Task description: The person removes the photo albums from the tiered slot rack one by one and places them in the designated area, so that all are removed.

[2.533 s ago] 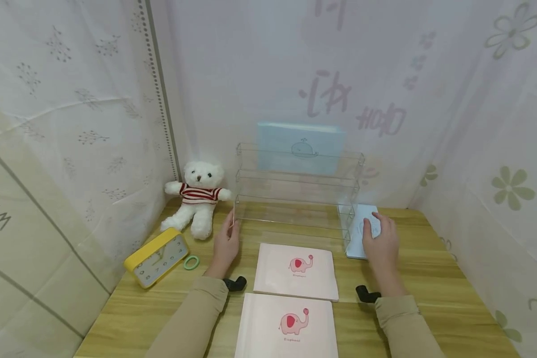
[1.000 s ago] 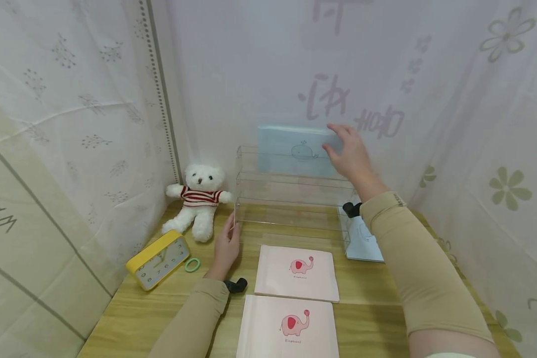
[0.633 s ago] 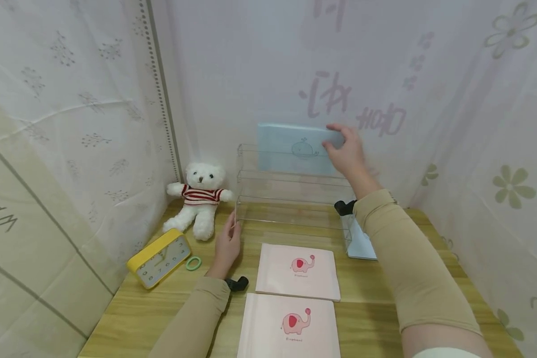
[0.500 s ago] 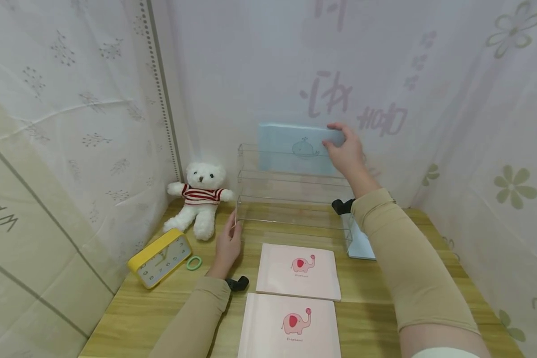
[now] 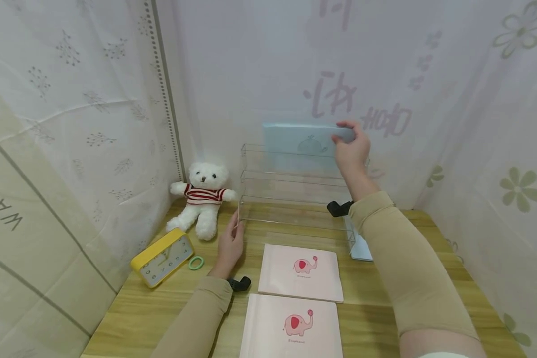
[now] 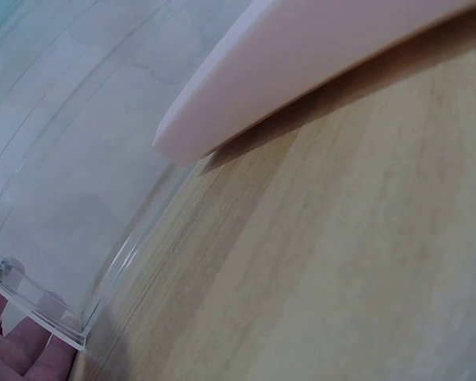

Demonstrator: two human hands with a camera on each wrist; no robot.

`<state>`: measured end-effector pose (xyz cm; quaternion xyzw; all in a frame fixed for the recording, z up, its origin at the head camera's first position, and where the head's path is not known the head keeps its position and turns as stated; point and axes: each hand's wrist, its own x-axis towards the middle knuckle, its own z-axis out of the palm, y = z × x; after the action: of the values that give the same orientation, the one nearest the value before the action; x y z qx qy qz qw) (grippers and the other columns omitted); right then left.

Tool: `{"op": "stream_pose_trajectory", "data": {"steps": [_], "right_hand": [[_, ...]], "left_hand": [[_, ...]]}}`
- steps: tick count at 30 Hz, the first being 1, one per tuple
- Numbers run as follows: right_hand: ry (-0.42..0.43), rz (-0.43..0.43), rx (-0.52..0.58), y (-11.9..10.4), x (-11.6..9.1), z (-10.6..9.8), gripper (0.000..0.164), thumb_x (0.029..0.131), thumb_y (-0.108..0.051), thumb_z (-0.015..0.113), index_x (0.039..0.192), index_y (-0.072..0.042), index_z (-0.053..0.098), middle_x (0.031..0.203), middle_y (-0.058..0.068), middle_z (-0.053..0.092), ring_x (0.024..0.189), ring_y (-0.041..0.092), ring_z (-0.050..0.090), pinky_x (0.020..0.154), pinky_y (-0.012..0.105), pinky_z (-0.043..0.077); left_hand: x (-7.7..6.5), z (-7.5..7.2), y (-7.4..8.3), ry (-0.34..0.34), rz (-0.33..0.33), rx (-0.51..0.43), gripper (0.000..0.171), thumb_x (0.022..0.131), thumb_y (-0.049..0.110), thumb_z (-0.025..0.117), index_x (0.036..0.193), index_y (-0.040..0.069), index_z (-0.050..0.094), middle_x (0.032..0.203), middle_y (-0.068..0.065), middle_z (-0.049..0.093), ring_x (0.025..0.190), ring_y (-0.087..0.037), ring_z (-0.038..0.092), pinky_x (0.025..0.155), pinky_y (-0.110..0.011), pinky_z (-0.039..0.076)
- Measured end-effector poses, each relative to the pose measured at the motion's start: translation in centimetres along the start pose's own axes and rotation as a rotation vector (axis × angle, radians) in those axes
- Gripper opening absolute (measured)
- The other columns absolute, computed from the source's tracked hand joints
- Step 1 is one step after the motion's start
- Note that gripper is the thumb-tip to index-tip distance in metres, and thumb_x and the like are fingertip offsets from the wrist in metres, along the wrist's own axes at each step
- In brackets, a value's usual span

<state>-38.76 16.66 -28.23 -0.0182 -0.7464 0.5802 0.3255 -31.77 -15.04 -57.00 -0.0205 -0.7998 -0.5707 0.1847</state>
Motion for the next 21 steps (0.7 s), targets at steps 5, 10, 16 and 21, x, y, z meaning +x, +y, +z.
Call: {"op": "stream_pose_trajectory", "data": {"steps": [5,10,16,21], "right_hand": [[0.107,-0.109,0.104,-1.3,-0.9,-1.1,0.027,0.092,0.005,0.082,0.115,-0.009,0.080,0.133,0.010,0.077,0.119,0.012,0.066,0.101,0.025,0.054],[0.168,-0.172,0.176,-2.4,-1.8,-3.1,0.026,0.091,0.006,0.084,0.113,-0.008,0.080,0.121,-0.001,0.076,0.110,0.006,0.068,0.090,0.021,0.055],[0.175,-0.167,0.202,-1.5,-3.5,-6.8,0.026,0.093,0.007,0.082,0.111,-0.012,0.082,0.111,-0.014,0.073,0.095,0.006,0.068,0.082,0.019,0.056],[0.126,-0.077,0.161,0.5,-5.9,-10.3,0.031,0.093,0.009,0.080,0.114,-0.014,0.080,0.110,-0.014,0.072,0.096,0.007,0.069,0.082,0.018,0.058]], "left_hand": [[0.0,0.0,-0.1,-0.002,0.004,0.004,0.052,0.117,0.023,0.056,0.168,0.022,0.048,0.155,-0.025,0.064,0.132,-0.047,0.071,0.112,-0.065,0.056],[0.0,-0.1,-0.2,-0.016,-0.015,0.003,0.052,0.118,0.026,0.055,0.169,0.024,0.047,0.158,-0.024,0.062,0.135,-0.046,0.070,0.114,-0.065,0.055],[-0.2,0.0,-0.1,-0.027,-0.017,0.006,0.053,0.118,0.025,0.054,0.170,0.025,0.045,0.159,-0.024,0.062,0.136,-0.046,0.069,0.115,-0.064,0.054],[-0.1,0.1,-0.6,-0.019,-0.011,0.010,0.053,0.118,0.028,0.054,0.170,0.028,0.045,0.158,-0.023,0.062,0.135,-0.045,0.070,0.113,-0.065,0.055]]}}
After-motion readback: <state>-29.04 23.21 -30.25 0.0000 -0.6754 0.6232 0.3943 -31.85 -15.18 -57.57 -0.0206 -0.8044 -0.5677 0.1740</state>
